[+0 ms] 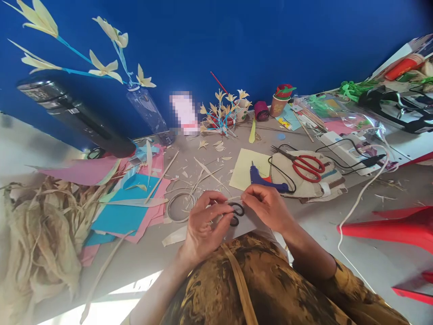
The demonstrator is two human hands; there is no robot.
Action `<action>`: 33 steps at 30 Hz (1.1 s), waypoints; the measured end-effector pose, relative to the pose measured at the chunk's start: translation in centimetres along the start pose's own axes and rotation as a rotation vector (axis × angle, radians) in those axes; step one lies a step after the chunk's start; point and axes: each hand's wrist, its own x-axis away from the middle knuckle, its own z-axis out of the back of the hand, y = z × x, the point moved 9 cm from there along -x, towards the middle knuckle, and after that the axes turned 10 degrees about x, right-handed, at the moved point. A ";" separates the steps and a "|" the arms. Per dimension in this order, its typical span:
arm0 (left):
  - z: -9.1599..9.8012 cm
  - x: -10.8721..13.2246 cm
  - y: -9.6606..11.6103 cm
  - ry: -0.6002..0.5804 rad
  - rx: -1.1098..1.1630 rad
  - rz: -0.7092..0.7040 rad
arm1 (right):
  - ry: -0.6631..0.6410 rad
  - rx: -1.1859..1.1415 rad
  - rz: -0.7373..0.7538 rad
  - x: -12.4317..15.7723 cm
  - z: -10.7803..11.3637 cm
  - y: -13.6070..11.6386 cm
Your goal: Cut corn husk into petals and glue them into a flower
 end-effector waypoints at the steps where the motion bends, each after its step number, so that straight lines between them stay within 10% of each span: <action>1: 0.1 0.0 -0.6 0.008 0.064 0.073 | 0.004 -0.004 -0.006 0.0 0.0 0.0; 6: 0.7 1.1 -6.1 0.204 0.347 0.619 | -0.005 0.022 0.030 0.3 -0.5 -0.5; 10: -1.8 2.3 -8.2 0.115 0.606 0.880 | 0.019 0.091 0.068 0.5 -0.4 -0.5; 25: -1.3 1.7 -7.3 0.137 0.542 0.843 | 0.010 0.130 0.079 0.5 -0.1 -0.2; 33: 0.0 0.4 -5.5 0.084 0.183 0.654 | -0.225 -0.114 0.004 0.3 -1.6 0.8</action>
